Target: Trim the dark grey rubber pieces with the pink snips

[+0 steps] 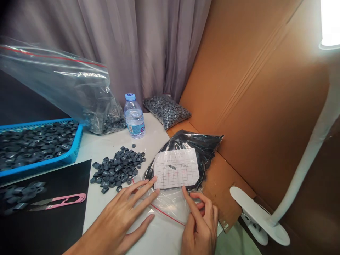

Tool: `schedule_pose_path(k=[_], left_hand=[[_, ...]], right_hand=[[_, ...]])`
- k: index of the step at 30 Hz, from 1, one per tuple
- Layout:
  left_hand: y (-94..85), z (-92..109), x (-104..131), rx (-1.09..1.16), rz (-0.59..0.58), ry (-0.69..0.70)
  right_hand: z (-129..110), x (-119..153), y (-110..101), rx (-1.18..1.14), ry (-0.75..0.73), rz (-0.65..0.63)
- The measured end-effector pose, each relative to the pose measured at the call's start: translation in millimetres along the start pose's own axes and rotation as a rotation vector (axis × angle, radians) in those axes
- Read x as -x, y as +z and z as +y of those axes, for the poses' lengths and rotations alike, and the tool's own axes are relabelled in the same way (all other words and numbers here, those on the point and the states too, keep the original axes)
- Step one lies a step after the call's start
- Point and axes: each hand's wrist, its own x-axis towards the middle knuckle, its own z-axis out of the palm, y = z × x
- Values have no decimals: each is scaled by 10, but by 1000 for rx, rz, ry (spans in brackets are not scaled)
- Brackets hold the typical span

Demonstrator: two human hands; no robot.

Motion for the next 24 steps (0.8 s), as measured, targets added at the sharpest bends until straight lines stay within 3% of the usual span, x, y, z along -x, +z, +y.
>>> schedule_pose_path(k=[24], left_hand=[[12,21,10,22,-18,-28]], right_hand=[[13,6,-5,23,-31,-24]])
